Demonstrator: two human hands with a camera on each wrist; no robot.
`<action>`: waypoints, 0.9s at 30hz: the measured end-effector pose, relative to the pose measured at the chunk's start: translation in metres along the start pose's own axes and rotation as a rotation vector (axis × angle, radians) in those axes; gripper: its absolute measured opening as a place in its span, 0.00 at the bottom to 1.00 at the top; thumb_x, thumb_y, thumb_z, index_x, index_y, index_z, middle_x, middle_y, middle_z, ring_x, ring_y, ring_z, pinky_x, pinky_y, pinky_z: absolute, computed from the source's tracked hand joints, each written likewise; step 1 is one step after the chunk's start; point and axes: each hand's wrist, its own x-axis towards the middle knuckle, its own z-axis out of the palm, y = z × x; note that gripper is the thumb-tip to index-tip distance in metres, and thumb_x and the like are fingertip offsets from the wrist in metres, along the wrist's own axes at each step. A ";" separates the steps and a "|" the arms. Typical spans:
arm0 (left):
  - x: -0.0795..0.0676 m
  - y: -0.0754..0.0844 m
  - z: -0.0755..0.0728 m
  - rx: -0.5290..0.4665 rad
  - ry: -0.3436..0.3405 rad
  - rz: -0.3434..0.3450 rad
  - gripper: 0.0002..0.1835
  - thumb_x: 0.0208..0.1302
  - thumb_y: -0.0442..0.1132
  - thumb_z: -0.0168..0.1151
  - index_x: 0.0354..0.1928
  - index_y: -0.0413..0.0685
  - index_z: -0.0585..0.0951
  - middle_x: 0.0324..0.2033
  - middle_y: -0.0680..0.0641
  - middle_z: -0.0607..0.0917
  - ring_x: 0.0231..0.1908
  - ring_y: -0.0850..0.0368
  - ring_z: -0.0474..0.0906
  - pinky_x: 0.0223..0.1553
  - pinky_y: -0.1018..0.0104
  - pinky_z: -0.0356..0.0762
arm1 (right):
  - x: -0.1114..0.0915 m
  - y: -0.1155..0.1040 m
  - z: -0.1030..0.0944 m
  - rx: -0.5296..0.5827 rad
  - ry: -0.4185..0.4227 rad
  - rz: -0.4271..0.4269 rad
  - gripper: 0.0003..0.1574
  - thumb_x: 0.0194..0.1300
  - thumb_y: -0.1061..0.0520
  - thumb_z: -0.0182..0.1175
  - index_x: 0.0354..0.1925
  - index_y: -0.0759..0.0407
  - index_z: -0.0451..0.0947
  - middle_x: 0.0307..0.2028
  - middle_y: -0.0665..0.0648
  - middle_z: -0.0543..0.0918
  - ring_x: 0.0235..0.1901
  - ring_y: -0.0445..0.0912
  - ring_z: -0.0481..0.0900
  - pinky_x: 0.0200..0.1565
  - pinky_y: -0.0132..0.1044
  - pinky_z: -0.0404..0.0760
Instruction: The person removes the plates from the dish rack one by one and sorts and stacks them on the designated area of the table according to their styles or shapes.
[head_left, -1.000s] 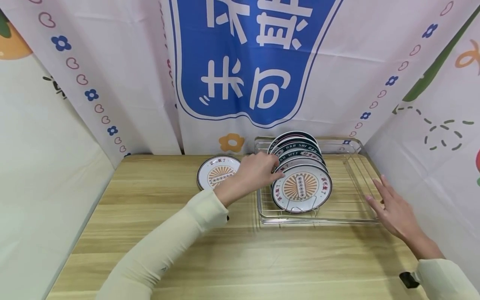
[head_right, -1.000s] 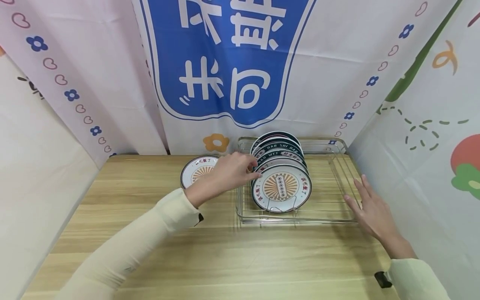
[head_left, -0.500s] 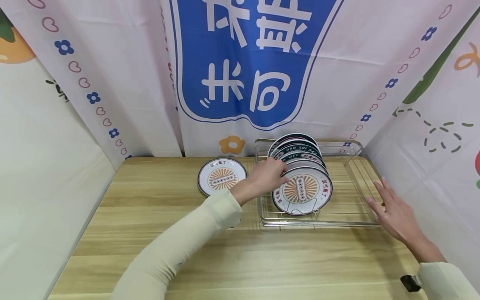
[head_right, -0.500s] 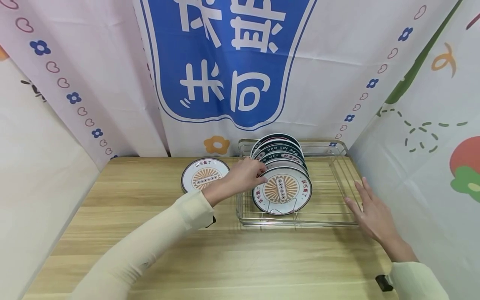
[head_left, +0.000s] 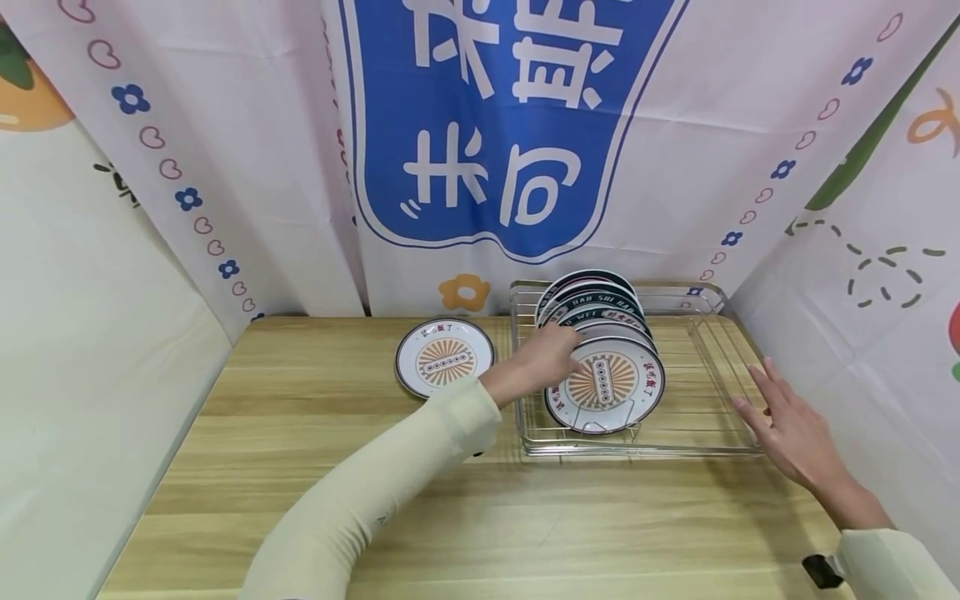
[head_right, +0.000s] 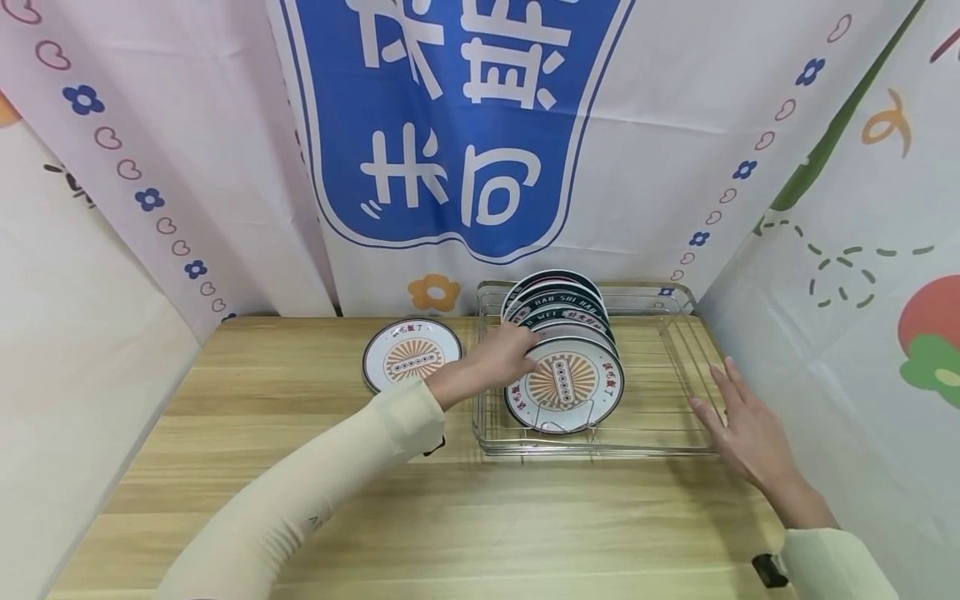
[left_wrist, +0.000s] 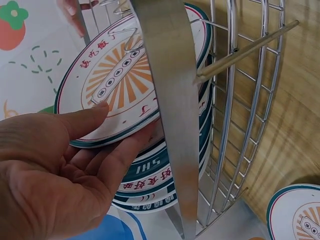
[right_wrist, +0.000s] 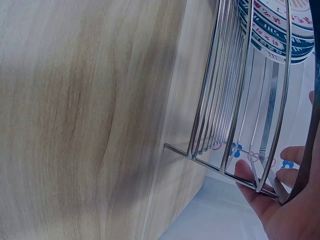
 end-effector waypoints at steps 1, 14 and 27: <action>0.000 0.000 0.000 0.012 0.001 -0.005 0.15 0.69 0.41 0.74 0.52 0.43 0.87 0.40 0.47 0.90 0.37 0.56 0.84 0.41 0.63 0.82 | 0.000 0.000 0.000 -0.001 0.002 -0.001 0.42 0.84 0.44 0.49 0.82 0.66 0.52 0.82 0.73 0.50 0.57 0.81 0.73 0.48 0.77 0.70; -0.007 -0.001 0.002 -0.024 0.009 0.015 0.08 0.72 0.36 0.69 0.49 0.42 0.86 0.31 0.49 0.87 0.24 0.61 0.79 0.30 0.71 0.78 | -0.001 -0.001 0.001 -0.002 0.008 -0.002 0.43 0.84 0.45 0.49 0.83 0.64 0.51 0.82 0.72 0.48 0.58 0.82 0.72 0.49 0.78 0.70; -0.017 0.001 -0.005 -0.129 0.055 -0.018 0.05 0.74 0.34 0.66 0.40 0.38 0.85 0.25 0.48 0.86 0.18 0.63 0.79 0.26 0.75 0.78 | -0.001 -0.001 0.001 -0.003 0.009 -0.008 0.42 0.84 0.45 0.49 0.82 0.66 0.53 0.82 0.71 0.47 0.58 0.83 0.70 0.49 0.78 0.69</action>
